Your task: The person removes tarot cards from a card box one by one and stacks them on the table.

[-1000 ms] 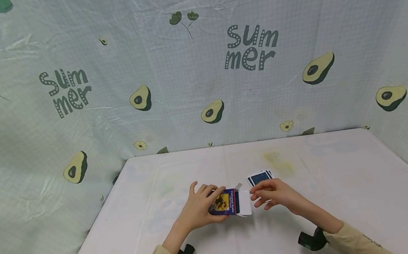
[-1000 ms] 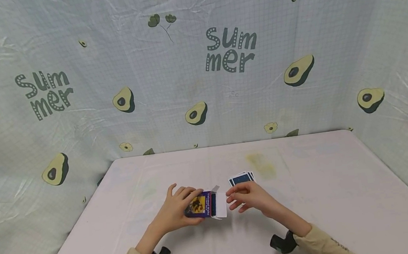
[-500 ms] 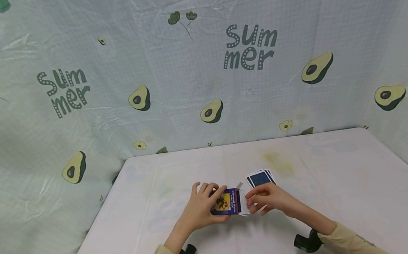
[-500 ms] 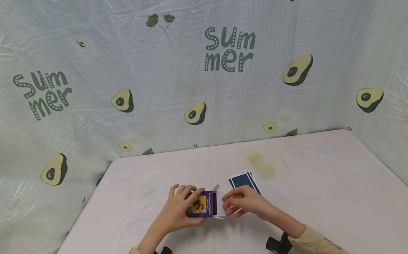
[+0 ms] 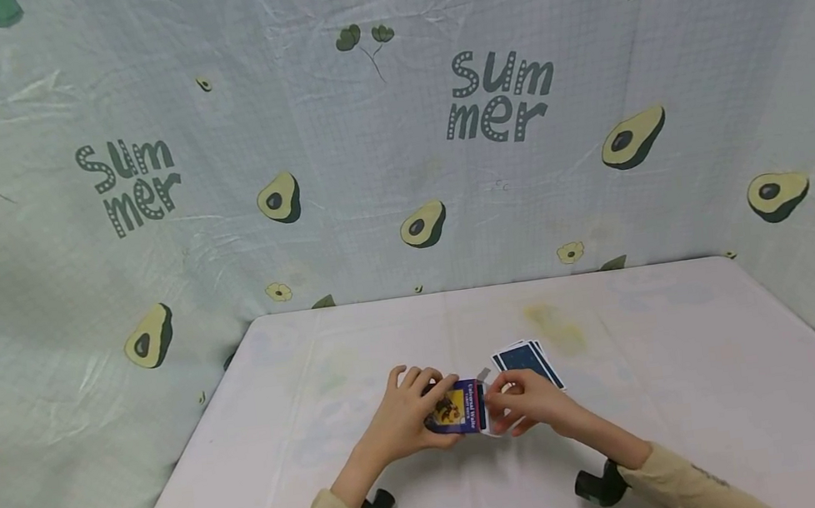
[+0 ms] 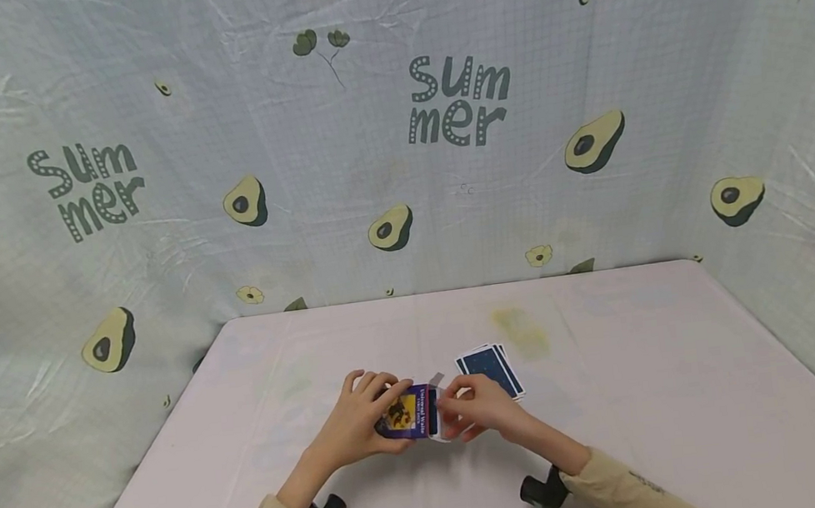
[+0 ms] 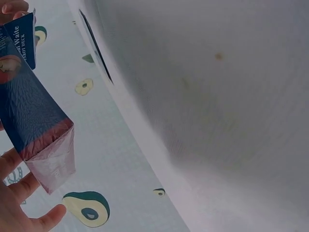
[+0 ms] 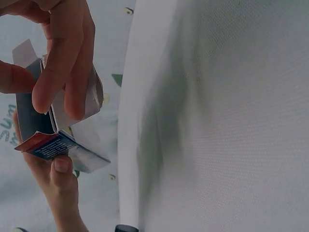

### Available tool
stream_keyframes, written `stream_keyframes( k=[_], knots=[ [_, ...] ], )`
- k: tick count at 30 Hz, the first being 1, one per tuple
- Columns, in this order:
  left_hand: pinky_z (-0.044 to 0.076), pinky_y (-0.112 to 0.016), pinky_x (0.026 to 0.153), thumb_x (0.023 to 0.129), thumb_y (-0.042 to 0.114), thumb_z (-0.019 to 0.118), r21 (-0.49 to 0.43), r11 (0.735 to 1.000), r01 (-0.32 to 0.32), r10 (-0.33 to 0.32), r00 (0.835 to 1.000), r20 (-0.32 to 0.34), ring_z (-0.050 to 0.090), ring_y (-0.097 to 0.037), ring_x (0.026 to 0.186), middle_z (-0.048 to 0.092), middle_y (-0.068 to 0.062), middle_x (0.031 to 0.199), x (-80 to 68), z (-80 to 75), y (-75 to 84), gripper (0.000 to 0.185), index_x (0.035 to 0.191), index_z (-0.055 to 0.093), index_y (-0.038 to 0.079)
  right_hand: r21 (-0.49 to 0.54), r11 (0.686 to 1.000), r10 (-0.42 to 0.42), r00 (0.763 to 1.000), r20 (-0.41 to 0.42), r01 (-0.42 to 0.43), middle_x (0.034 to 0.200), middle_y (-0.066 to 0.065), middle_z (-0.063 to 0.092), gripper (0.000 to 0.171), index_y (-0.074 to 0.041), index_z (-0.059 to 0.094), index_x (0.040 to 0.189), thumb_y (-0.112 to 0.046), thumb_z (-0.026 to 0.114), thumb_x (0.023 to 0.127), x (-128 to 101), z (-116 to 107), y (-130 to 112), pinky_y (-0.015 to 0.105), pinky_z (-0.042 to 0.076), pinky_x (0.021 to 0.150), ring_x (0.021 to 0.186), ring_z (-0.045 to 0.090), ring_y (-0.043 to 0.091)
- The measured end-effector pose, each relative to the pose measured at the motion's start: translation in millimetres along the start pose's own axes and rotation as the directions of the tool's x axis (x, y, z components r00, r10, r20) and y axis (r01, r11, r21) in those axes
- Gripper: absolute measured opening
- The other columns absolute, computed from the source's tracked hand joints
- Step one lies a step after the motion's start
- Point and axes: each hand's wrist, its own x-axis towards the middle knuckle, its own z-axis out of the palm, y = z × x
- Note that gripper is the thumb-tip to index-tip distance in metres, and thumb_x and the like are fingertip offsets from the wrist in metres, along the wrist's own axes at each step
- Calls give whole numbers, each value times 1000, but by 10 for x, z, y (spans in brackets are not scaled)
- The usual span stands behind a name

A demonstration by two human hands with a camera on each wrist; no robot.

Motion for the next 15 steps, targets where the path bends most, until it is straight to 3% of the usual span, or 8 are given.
stream_keyframes(
  k=[6, 15],
  knots=[
    [36, -46, 88, 61, 61, 66, 5, 1000, -14, 14, 1000, 6, 45, -13, 90, 51, 4, 103, 7, 3, 2, 76, 124, 48, 23, -10, 1000, 26, 1000, -8, -26, 71, 5, 65, 33, -2, 53, 91, -33, 60, 83, 25, 36, -2, 30, 52, 52, 60, 66, 18],
    [36, -47, 88, 61, 62, 66, 9, 1000, -17, 17, 1000, 17, 46, -13, 89, 51, 4, 103, 15, 5, 23, 76, 124, 49, 24, -20, 999, 38, 999, -21, -38, 74, 8, 67, 25, -3, 52, 90, -25, 60, 83, 31, 49, 38, 28, 50, 49, 57, 65, 18]
  ],
)
